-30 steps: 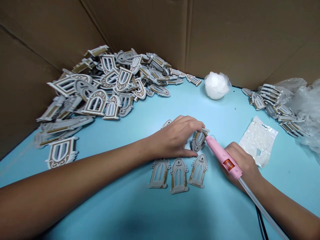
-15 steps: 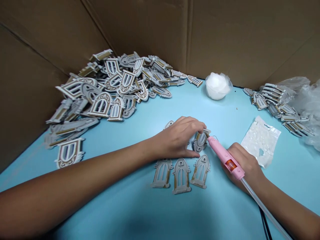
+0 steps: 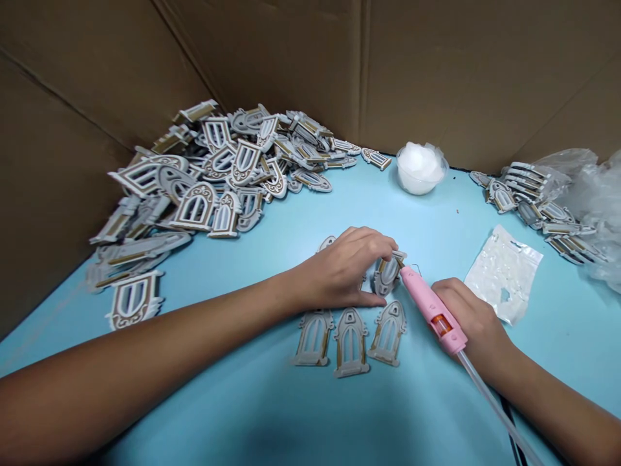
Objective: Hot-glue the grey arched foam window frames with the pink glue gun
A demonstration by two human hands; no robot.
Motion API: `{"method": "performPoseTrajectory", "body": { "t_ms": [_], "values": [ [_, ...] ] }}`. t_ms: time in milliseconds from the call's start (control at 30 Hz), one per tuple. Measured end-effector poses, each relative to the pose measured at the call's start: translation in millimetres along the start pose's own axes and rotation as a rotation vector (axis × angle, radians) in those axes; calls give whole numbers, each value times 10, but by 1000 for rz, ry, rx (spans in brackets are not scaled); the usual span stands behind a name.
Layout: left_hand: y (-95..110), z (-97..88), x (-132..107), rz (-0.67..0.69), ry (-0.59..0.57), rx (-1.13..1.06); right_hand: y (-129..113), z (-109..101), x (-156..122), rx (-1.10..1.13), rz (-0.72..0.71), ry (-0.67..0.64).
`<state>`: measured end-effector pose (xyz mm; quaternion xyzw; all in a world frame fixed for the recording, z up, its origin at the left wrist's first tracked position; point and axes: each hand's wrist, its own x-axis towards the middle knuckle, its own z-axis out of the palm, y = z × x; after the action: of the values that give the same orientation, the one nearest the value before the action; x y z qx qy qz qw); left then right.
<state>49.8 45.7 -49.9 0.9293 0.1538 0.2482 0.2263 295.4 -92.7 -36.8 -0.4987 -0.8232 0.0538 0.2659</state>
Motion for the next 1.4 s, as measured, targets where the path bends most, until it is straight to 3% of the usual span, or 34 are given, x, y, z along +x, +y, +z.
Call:
{"method": "performPoseTrajectory", "body": {
  "t_ms": [133, 400, 567, 733, 867, 1033, 1267, 1400],
  "values": [
    [4, -6, 2, 52, 40, -15, -53, -69, 66, -34, -35, -39],
    [14, -14, 3, -18, -6, -20, -88, -61, 56, -67, 7, -72],
    [12, -28, 26, -72, 4, -19, 5, -53, 13, -239, 166, -3],
    [54, -88, 110, -178, -178, 91, 121, -67, 2, -215, 205, 110],
    [71, -142, 161, -178, -314, 132, 157, -41, 10, -188, 214, 88],
    [-7, -255, 173, -385, -272, 175, 179, -44, 1, -150, 274, 73],
    [-2, -272, 178, -216, -360, 17, 207, -38, -4, -145, 272, 73],
    [47, -217, 214, -360, -305, 162, 210, -36, 0, -184, 251, 87]
  ]
}}
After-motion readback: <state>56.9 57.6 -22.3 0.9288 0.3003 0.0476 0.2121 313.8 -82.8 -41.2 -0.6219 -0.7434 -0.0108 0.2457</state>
